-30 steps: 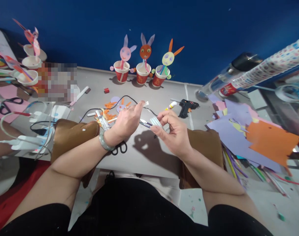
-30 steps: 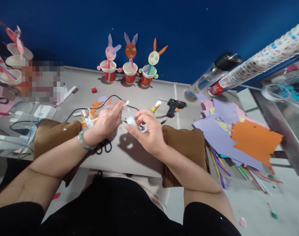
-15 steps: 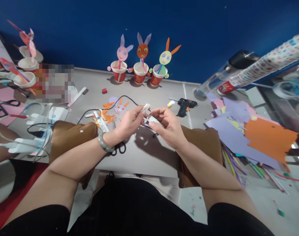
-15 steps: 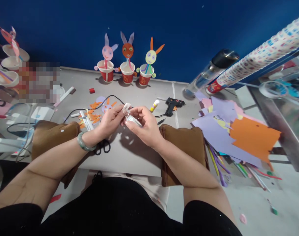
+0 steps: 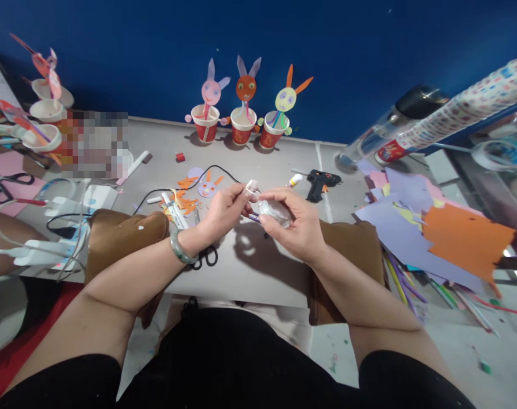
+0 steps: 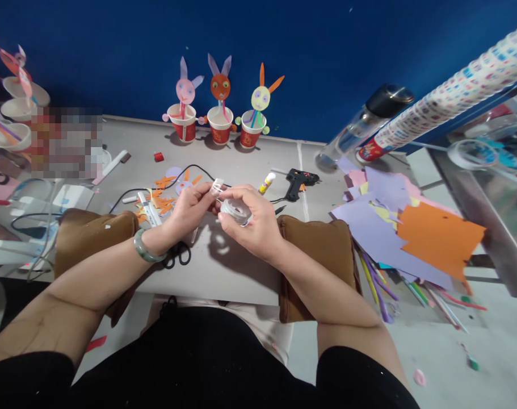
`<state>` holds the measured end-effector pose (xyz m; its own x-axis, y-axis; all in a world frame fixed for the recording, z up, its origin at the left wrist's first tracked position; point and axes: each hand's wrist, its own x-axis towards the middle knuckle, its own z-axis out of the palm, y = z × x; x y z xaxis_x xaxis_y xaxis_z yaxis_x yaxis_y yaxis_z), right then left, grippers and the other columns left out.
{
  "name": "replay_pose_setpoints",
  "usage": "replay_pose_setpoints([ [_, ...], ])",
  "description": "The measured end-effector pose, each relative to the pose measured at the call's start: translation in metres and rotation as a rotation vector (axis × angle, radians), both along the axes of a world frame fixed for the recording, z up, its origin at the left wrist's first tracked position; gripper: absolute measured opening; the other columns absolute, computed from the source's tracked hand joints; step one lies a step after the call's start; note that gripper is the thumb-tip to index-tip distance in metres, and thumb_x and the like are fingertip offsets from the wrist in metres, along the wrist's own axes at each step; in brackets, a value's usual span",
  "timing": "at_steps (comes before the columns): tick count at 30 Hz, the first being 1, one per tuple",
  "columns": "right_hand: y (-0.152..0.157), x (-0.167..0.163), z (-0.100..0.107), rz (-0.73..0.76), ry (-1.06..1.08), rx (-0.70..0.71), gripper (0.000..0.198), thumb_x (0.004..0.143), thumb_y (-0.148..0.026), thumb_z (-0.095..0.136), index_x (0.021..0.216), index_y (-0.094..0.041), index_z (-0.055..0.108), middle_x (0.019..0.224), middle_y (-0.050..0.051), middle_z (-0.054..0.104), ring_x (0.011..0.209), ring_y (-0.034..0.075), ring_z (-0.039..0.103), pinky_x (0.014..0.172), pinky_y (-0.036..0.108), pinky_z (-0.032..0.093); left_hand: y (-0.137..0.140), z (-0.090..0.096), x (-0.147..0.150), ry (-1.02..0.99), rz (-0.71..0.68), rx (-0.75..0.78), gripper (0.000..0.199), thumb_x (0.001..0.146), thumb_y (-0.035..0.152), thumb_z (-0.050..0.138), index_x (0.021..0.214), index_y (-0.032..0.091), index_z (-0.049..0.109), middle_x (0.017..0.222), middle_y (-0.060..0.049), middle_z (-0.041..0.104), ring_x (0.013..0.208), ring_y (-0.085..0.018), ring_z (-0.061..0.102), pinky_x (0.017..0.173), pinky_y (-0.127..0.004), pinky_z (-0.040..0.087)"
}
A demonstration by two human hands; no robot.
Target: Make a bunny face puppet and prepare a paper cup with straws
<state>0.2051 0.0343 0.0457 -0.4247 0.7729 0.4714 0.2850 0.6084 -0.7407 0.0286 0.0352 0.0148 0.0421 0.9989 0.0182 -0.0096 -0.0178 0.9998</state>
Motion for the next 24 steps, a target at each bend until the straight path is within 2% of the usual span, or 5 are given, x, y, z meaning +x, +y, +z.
replay_pose_setpoints([
  [9,0.005,0.006,0.0,-0.031,-0.109,0.216,0.031,0.081,-0.019,0.068,0.111,-0.026,0.07,0.107,0.007,0.074,0.1,0.026,0.07,0.09,0.047,0.057,-0.001,-0.004,0.002,-0.062,-0.025,-0.006,0.026,0.099,0.035,0.06,0.082,0.015,0.063,0.066,0.001,0.062,0.058,-0.007,0.061,0.06,-0.02,0.053],
  [13,0.009,0.009,0.002,-0.068,-0.138,0.233,0.032,0.08,-0.02,0.068,0.111,-0.027,0.071,0.107,0.007,0.073,0.101,0.027,0.069,0.093,0.05,0.056,0.001,-0.007,0.003,-0.226,-0.123,-0.072,0.03,0.096,0.043,0.064,0.085,0.015,0.064,0.071,0.0,0.064,0.059,-0.008,0.062,0.059,-0.022,0.053],
  [17,0.011,0.01,0.0,-0.072,-0.138,0.242,0.031,0.082,-0.021,0.067,0.112,-0.029,0.073,0.108,0.006,0.071,0.099,0.026,0.068,0.093,0.049,0.056,0.001,-0.007,0.001,-0.361,-0.201,-0.134,0.027,0.092,0.041,0.067,0.09,0.014,0.068,0.078,-0.003,0.07,0.064,-0.009,0.064,0.064,-0.023,0.054],
  [24,0.016,0.012,-0.003,-0.067,-0.148,0.241,0.034,0.085,-0.021,0.067,0.117,-0.032,0.075,0.107,0.006,0.067,0.096,0.023,0.066,0.09,0.047,0.056,-0.001,0.001,-0.002,-0.38,-0.214,-0.195,0.02,0.091,0.034,0.064,0.09,0.015,0.07,0.081,-0.005,0.071,0.07,-0.01,0.064,0.071,-0.024,0.055],
])
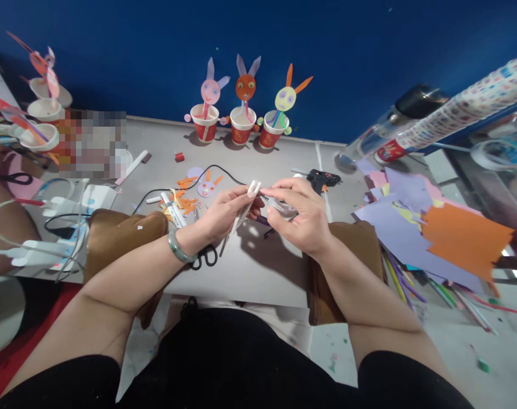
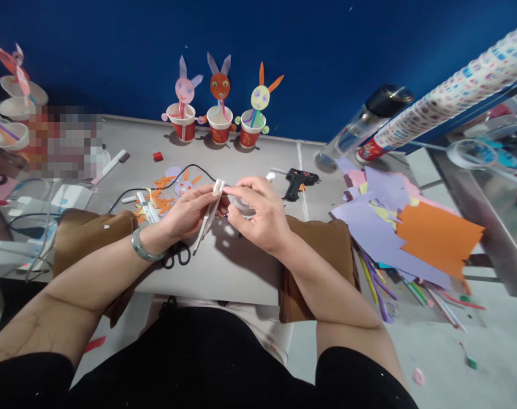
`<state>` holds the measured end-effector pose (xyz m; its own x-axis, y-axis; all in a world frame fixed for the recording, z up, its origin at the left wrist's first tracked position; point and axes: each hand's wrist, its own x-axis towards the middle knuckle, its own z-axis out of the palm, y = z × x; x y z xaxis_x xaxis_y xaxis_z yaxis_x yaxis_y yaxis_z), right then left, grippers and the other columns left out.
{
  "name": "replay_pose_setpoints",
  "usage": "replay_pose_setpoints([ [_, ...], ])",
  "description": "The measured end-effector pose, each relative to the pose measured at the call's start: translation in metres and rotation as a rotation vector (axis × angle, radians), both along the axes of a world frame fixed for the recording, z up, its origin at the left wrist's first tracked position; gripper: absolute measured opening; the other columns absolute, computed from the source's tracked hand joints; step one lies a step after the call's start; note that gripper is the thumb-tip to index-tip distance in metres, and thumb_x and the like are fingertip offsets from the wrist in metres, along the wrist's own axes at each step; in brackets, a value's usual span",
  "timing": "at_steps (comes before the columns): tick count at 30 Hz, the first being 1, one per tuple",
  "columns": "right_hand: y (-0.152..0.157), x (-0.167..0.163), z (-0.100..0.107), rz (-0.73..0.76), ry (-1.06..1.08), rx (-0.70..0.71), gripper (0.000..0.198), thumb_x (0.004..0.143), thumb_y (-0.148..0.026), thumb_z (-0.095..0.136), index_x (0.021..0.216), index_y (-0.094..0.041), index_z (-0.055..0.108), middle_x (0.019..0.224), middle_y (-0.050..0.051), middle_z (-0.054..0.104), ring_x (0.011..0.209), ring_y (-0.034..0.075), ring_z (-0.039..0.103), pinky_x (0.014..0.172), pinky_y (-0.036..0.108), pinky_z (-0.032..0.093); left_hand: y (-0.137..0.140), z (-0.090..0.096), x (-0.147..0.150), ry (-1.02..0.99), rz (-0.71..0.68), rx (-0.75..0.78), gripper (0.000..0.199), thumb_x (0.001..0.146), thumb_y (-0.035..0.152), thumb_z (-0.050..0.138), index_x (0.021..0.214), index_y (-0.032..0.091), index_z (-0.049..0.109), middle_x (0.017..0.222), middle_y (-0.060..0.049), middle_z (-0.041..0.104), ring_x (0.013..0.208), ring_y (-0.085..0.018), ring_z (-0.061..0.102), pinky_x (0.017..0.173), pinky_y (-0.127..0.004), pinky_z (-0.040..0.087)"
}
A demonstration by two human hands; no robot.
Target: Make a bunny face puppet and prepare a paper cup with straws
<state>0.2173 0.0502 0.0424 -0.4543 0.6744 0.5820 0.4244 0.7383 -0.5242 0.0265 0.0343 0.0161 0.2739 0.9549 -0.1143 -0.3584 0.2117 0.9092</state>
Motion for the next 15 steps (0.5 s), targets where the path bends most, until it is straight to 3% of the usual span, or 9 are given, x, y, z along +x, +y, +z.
replay_pose_setpoints([
  [6,0.0024,0.0,-0.0014,-0.008,-0.012,0.01,0.036,0.086,-0.021,0.066,0.119,-0.033,0.075,0.106,0.006,0.066,0.094,0.023,0.066,0.087,0.046,0.057,-0.0003,-0.0039,-0.0002,0.003,-0.028,0.096,0.021,0.094,0.037,0.062,0.093,0.017,0.068,0.084,-0.005,0.071,0.075,-0.011,0.066,0.077,-0.027,0.055],
  [15,0.0036,0.0002,-0.0034,0.004,0.005,0.014,0.04,0.084,-0.019,0.067,0.121,-0.033,0.075,0.106,0.006,0.065,0.095,0.023,0.065,0.089,0.047,0.057,-0.0001,-0.0023,-0.0025,-0.025,-0.087,0.095,0.032,0.09,0.041,0.069,0.109,0.018,0.059,0.092,-0.006,0.075,0.077,-0.013,0.07,0.077,-0.028,0.057],
])
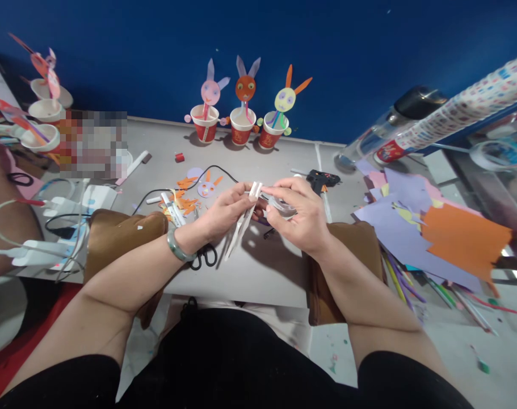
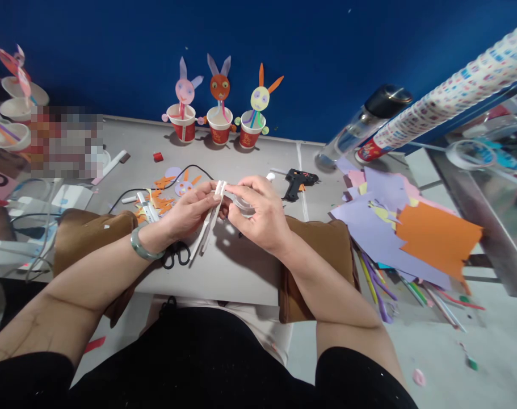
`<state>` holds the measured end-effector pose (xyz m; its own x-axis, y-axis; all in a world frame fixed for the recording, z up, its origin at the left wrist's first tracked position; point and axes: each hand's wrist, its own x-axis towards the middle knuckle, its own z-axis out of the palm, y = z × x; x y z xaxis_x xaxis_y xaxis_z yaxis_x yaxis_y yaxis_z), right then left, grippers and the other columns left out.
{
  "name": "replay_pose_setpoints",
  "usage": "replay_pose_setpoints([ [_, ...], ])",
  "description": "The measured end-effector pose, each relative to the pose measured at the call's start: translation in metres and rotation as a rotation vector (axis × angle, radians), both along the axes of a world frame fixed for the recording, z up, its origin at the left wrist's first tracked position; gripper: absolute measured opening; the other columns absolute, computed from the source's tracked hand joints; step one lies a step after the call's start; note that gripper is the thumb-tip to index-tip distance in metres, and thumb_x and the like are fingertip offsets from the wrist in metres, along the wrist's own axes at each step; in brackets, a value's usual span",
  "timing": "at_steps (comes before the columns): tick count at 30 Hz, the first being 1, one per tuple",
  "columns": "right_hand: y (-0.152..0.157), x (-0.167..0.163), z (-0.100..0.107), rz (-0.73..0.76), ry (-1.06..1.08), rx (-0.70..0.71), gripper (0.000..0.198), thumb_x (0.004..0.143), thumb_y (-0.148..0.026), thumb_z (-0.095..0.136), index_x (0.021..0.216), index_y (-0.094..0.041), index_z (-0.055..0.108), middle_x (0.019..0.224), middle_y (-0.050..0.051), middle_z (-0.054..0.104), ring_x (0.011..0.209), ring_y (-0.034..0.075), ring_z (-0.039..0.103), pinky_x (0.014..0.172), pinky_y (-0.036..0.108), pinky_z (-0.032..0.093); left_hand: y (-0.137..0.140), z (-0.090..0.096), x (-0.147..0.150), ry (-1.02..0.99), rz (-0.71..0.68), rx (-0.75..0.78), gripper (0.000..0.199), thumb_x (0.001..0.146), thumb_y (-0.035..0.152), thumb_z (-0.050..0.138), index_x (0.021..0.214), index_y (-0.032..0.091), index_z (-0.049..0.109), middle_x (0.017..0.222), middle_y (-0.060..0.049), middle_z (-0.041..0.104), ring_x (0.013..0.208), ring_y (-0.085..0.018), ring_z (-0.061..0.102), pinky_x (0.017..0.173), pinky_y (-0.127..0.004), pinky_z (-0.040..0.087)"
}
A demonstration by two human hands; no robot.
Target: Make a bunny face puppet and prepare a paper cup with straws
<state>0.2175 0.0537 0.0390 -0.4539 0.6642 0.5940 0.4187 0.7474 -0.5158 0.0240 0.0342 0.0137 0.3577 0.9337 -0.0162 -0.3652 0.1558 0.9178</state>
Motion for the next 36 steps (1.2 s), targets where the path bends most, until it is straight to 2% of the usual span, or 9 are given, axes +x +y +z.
replay_pose_setpoints([
  [6,0.0,-0.001,-0.001,0.034,-0.018,-0.037,0.041,0.083,-0.018,0.066,0.121,-0.031,0.074,0.104,0.006,0.064,0.092,0.022,0.064,0.084,0.044,0.057,0.002,0.001,-0.005,0.011,-0.009,-0.037,0.022,0.089,0.03,0.065,0.104,0.019,0.053,0.093,-0.005,0.074,0.084,-0.017,0.074,0.078,-0.033,0.06],
  [11,-0.001,-0.003,-0.003,0.054,-0.037,-0.031,0.039,0.085,-0.017,0.063,0.12,-0.028,0.074,0.103,0.006,0.065,0.093,0.022,0.065,0.084,0.043,0.057,0.005,0.001,-0.004,-0.017,0.071,-0.072,0.017,0.085,0.028,0.07,0.092,0.017,0.059,0.088,-0.003,0.07,0.075,-0.012,0.069,0.074,-0.03,0.058],
  [16,-0.003,-0.003,-0.003,0.047,-0.061,-0.048,0.037,0.087,-0.019,0.062,0.122,-0.024,0.072,0.107,0.008,0.066,0.096,0.021,0.066,0.085,0.041,0.057,0.007,0.003,-0.004,0.049,0.19,-0.039,0.031,0.079,0.044,0.081,0.081,0.015,0.068,0.069,0.001,0.062,0.064,-0.008,0.056,0.061,-0.023,0.044],
  [19,-0.003,-0.003,-0.002,0.055,-0.049,-0.051,0.035,0.088,-0.02,0.062,0.121,-0.024,0.073,0.106,0.007,0.066,0.095,0.021,0.066,0.085,0.04,0.057,0.006,0.008,-0.005,0.059,0.206,-0.023,0.033,0.073,0.044,0.086,0.069,0.016,0.068,0.059,0.004,0.051,0.056,-0.006,0.041,0.055,-0.023,0.032],
  [21,-0.003,-0.003,-0.001,0.07,-0.027,-0.046,0.034,0.088,-0.019,0.062,0.119,-0.024,0.074,0.105,0.007,0.066,0.094,0.02,0.066,0.085,0.04,0.056,0.006,0.01,-0.006,0.036,0.191,-0.047,0.034,0.071,0.044,0.087,0.065,0.017,0.068,0.058,0.004,0.049,0.056,-0.006,0.039,0.054,-0.024,0.029],
  [26,-0.002,-0.003,0.002,0.097,0.004,-0.079,0.033,0.087,-0.019,0.063,0.118,-0.024,0.074,0.106,0.007,0.067,0.095,0.02,0.066,0.086,0.039,0.056,0.005,0.011,-0.008,0.01,0.168,-0.123,0.028,0.07,0.039,0.089,0.07,0.016,0.072,0.062,0.004,0.054,0.058,-0.006,0.043,0.057,-0.024,0.031],
  [30,0.0,-0.002,0.002,0.105,-0.016,-0.148,0.037,0.086,-0.02,0.062,0.122,-0.023,0.073,0.108,0.008,0.068,0.096,0.02,0.066,0.087,0.039,0.055,0.006,0.012,-0.012,0.005,0.128,-0.194,0.027,0.067,0.033,0.09,0.08,0.015,0.074,0.069,0.002,0.065,0.061,-0.007,0.052,0.06,-0.023,0.037],
  [33,0.002,-0.002,0.0,0.114,-0.016,-0.207,0.038,0.085,-0.02,0.061,0.121,-0.021,0.073,0.109,0.008,0.068,0.096,0.02,0.066,0.087,0.038,0.055,0.007,0.013,-0.013,-0.009,0.082,-0.202,0.031,0.063,0.027,0.091,0.085,0.014,0.074,0.075,0.0,0.07,0.066,-0.009,0.059,0.066,-0.024,0.043],
  [36,0.003,-0.004,-0.001,0.148,-0.019,-0.26,0.036,0.084,-0.019,0.06,0.118,-0.021,0.073,0.11,0.008,0.07,0.097,0.02,0.067,0.089,0.038,0.055,0.009,0.012,-0.014,-0.002,0.06,-0.188,0.031,0.066,0.029,0.09,0.085,0.014,0.071,0.076,-0.001,0.071,0.07,-0.011,0.064,0.071,-0.026,0.046],
])
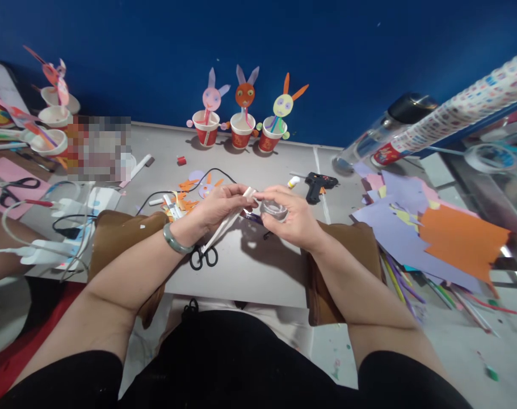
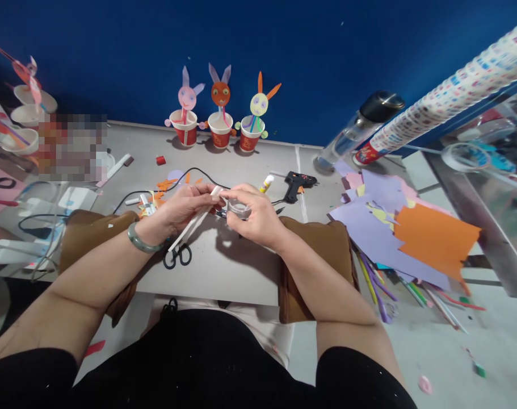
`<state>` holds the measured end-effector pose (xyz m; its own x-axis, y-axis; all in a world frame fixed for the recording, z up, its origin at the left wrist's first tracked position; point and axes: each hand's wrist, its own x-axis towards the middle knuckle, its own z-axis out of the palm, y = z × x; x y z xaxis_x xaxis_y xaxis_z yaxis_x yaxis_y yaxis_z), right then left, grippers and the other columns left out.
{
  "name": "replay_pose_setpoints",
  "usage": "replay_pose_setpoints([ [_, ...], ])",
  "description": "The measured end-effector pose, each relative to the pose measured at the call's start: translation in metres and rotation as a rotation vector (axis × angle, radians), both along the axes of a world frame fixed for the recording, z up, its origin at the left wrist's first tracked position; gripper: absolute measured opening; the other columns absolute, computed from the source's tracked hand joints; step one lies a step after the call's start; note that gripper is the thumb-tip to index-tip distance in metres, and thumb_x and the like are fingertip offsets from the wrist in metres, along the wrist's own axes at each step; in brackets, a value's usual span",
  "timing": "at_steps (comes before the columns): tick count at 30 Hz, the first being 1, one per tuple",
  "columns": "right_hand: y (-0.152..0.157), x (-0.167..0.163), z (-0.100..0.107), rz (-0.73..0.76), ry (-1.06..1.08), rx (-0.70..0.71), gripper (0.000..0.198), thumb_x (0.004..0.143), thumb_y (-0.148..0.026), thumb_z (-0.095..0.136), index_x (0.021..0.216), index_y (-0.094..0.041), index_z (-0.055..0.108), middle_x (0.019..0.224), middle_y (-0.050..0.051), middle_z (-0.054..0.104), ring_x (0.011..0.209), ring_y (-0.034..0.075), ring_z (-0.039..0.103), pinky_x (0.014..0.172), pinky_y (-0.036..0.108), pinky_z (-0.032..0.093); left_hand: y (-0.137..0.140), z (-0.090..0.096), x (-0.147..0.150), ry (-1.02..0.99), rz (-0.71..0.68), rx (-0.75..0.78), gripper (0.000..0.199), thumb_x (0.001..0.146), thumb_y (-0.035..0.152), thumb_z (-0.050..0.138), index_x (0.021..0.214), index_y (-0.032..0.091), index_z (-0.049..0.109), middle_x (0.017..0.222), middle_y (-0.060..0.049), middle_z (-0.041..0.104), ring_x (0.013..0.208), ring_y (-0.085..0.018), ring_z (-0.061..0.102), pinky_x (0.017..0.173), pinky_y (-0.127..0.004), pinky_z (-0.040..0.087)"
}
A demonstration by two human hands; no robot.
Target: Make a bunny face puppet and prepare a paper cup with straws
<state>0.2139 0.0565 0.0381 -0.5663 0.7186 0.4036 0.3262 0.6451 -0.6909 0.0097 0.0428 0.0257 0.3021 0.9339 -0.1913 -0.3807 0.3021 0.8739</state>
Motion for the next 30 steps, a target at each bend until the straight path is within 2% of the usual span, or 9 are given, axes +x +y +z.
replay_pose_setpoints([
  [5,0.001,0.0,0.0,0.007,0.001,-0.097,0.042,0.081,-0.019,0.062,0.122,-0.022,0.07,0.11,0.008,0.071,0.102,0.022,0.068,0.095,0.041,0.055,0.003,-0.006,-0.004,0.163,0.011,0.054,0.029,0.075,0.036,0.084,0.083,0.014,0.067,0.071,-0.002,0.071,0.068,-0.011,0.063,0.067,-0.025,0.042],
  [9,0.009,0.002,-0.006,-0.006,0.051,-0.287,0.047,0.078,-0.021,0.066,0.125,-0.02,0.066,0.121,0.011,0.07,0.113,0.024,0.069,0.102,0.043,0.055,0.004,-0.003,-0.006,0.3,-0.01,0.062,0.017,0.084,0.03,0.072,0.081,0.016,0.063,0.071,-0.003,0.072,0.064,-0.01,0.06,0.062,-0.025,0.037],
  [13,0.018,0.002,-0.016,0.027,0.125,-0.493,0.046,0.078,-0.028,0.072,0.123,-0.021,0.064,0.126,0.012,0.07,0.118,0.026,0.068,0.104,0.045,0.055,0.003,0.004,-0.006,0.379,0.012,0.082,0.01,0.085,0.022,0.068,0.078,0.016,0.063,0.066,0.001,0.065,0.057,-0.007,0.05,0.059,-0.024,0.034],
  [17,0.022,0.001,-0.023,0.064,0.168,-0.582,0.047,0.079,-0.036,0.076,0.122,-0.021,0.064,0.126,0.012,0.069,0.118,0.025,0.067,0.106,0.047,0.054,0.001,0.008,-0.003,0.364,0.045,0.028,0.011,0.085,0.022,0.069,0.077,0.016,0.063,0.063,0.004,0.058,0.055,-0.006,0.048,0.057,-0.023,0.034],
  [20,0.025,0.001,-0.027,0.016,0.158,-0.571,0.052,0.079,-0.043,0.077,0.124,-0.021,0.061,0.127,0.014,0.068,0.119,0.026,0.066,0.104,0.047,0.055,0.0,0.009,0.0,0.291,0.067,-0.052,0.014,0.084,0.025,0.071,0.078,0.017,0.062,0.065,0.002,0.06,0.058,-0.008,0.055,0.057,-0.023,0.04],
  [23,0.028,0.003,-0.029,-0.126,0.069,-0.493,0.053,0.078,-0.045,0.077,0.121,-0.021,0.06,0.119,0.014,0.069,0.11,0.026,0.066,0.091,0.044,0.057,0.001,0.008,-0.001,0.211,0.156,-0.11,0.011,0.083,0.024,0.072,0.082,0.016,0.064,0.066,0.0,0.062,0.06,-0.01,0.06,0.057,-0.023,0.045],
  [25,0.027,0.004,-0.027,-0.188,-0.124,-0.391,0.041,0.077,-0.042,0.077,0.108,-0.02,0.063,0.107,0.01,0.07,0.1,0.024,0.066,0.085,0.042,0.055,0.003,0.007,-0.003,0.165,0.214,-0.115,0.008,0.084,0.023,0.069,0.085,0.016,0.066,0.063,0.0,0.062,0.057,-0.011,0.06,0.054,-0.023,0.045],
  [27,0.023,0.001,-0.024,-0.177,-0.411,-0.257,0.027,0.077,-0.038,0.076,0.093,-0.02,0.065,0.098,0.009,0.07,0.094,0.025,0.064,0.084,0.041,0.052,0.005,0.005,-0.006,0.119,0.244,-0.089,0.008,0.084,0.024,0.067,0.085,0.015,0.068,0.06,-0.001,0.062,0.054,-0.011,0.058,0.051,-0.023,0.042],
  [30,0.014,-0.006,-0.02,-0.109,-0.796,-0.101,0.015,0.079,-0.027,0.072,0.09,-0.018,0.068,0.098,0.012,0.071,0.097,0.029,0.065,0.084,0.04,0.047,0.008,0.005,-0.008,0.065,0.263,-0.067,0.012,0.081,0.024,0.07,0.075,0.016,0.064,0.065,-0.003,0.065,0.054,-0.009,0.057,0.05,-0.023,0.043],
])
